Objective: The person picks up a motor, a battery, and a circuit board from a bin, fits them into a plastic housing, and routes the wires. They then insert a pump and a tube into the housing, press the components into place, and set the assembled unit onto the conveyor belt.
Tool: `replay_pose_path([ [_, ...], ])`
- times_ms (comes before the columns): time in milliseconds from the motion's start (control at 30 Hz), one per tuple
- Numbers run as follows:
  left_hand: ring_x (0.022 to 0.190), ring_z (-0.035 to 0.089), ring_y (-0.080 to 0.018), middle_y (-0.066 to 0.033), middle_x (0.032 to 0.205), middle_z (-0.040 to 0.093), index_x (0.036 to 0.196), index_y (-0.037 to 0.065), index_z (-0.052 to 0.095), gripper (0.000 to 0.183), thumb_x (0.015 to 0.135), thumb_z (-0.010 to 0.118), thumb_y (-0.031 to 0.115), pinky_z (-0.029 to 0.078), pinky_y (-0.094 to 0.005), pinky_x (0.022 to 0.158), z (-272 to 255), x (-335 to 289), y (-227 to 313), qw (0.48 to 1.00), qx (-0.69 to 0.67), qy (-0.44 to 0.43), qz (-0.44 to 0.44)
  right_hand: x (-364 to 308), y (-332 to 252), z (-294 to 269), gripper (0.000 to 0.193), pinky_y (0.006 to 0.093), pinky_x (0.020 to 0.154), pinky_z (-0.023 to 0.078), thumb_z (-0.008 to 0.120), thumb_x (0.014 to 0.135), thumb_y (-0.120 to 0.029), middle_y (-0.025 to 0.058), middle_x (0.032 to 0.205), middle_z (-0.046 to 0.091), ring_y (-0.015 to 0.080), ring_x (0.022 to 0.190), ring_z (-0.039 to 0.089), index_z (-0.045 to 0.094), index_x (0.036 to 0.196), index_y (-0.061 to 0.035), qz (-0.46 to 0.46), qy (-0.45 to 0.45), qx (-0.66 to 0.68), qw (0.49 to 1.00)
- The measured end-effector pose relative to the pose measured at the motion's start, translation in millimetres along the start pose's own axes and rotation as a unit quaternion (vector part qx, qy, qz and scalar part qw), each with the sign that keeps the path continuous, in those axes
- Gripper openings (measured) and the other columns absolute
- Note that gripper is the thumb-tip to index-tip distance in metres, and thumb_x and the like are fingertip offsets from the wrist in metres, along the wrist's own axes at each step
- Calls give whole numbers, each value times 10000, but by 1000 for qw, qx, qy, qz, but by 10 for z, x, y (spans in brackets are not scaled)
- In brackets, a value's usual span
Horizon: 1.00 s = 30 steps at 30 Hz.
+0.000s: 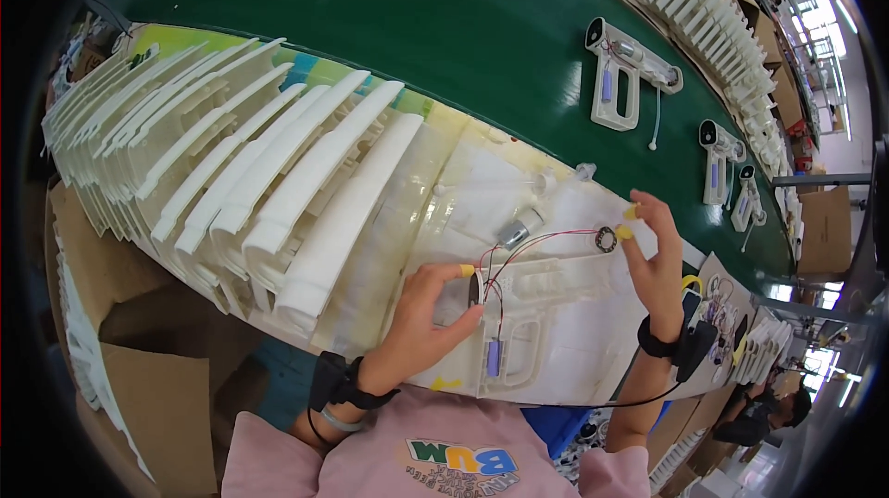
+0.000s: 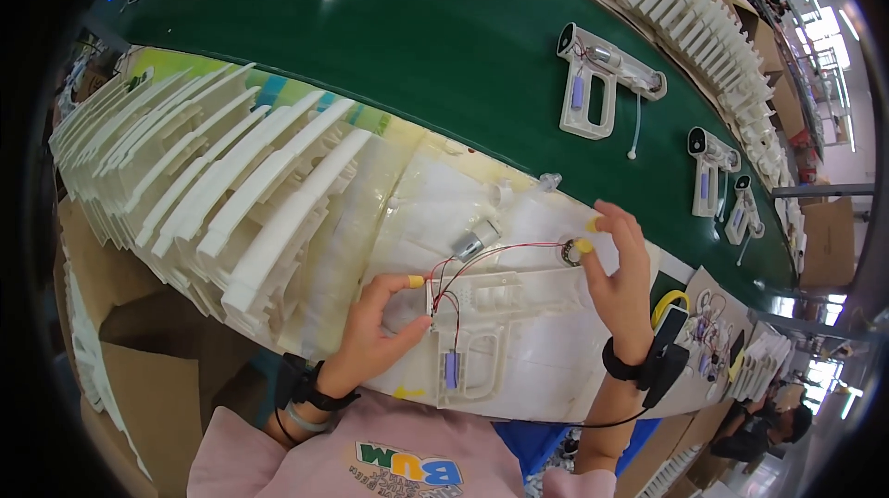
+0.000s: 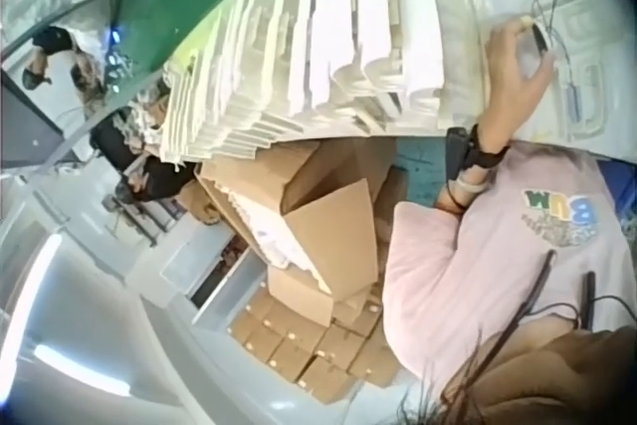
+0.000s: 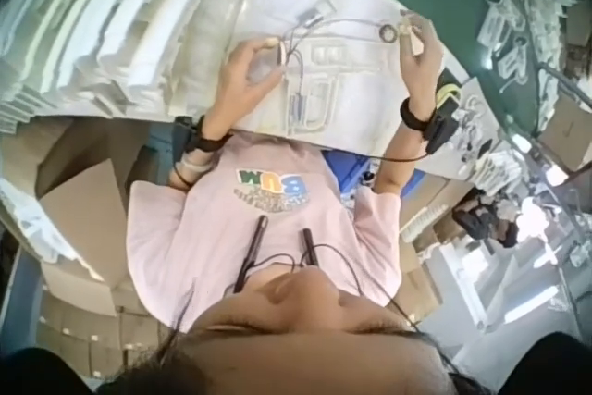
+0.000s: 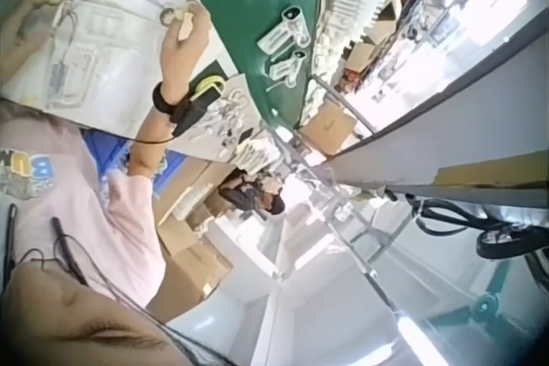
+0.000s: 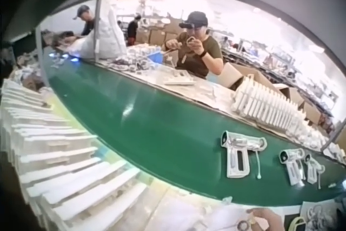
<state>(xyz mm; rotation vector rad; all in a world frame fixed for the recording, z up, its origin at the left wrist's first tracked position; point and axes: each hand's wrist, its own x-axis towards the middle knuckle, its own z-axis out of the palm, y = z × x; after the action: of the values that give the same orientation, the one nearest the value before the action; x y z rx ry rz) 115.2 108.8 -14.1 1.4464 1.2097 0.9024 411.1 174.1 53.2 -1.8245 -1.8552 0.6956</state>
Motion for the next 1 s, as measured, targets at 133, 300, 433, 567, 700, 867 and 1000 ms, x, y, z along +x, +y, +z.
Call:
replay_pose_path([
  [133,1066,576,-255,-115,1129,608,1176,25,559,436,777,727,64,429,-334,924,-1,7,5,1000,-1,3,15,91,140,209,291,384,1006,397,680,711,28,165,1288,562,336,1206,511,617,992,-10,-93,-33,-106,989],
  [300,1055,578,-239,-106,1130,610,1160,26,561,418,773,718,44,430,-326,924,48,20,-8,1000,13,-1,22,91,-135,91,217,343,857,480,696,679,71,139,1111,651,312,1020,611,656,879,-7,-120,-10,-21,993],
  [433,1054,566,-204,-97,1148,612,1154,18,544,411,776,705,18,418,-309,935,67,33,-71,999,5,2,34,320,-782,125,254,320,741,515,679,695,70,132,980,664,280,893,648,652,936,-6,-199,13,-105,974],
  [567,1051,561,-196,-116,1173,613,1135,14,523,395,780,696,-1,407,-305,951,112,-33,-133,1000,11,24,11,590,-1105,309,318,335,754,514,650,710,64,131,979,662,286,885,649,623,1017,-12,-225,-52,32,972],
  [700,1035,565,-201,-130,1191,613,1085,22,513,370,767,698,-19,407,-309,954,157,-6,-114,998,-16,37,38,486,-627,424,321,375,810,493,595,717,56,125,1013,661,317,906,629,604,1030,-16,-191,-166,0,967],
  [867,1043,566,-204,-152,1200,609,978,44,450,351,741,697,-37,400,-316,954,166,-9,-136,998,-22,40,36,296,-311,604,314,357,826,430,604,695,35,67,1015,624,239,953,590,626,997,-49,-311,-111,-206,921],
  [1000,1047,562,-203,-163,1193,607,954,52,427,356,739,696,-34,400,-321,950,151,-13,-103,999,-17,42,20,94,-501,368,292,355,823,415,612,699,11,55,990,616,238,913,578,632,986,-40,-301,-83,-263,913],
])
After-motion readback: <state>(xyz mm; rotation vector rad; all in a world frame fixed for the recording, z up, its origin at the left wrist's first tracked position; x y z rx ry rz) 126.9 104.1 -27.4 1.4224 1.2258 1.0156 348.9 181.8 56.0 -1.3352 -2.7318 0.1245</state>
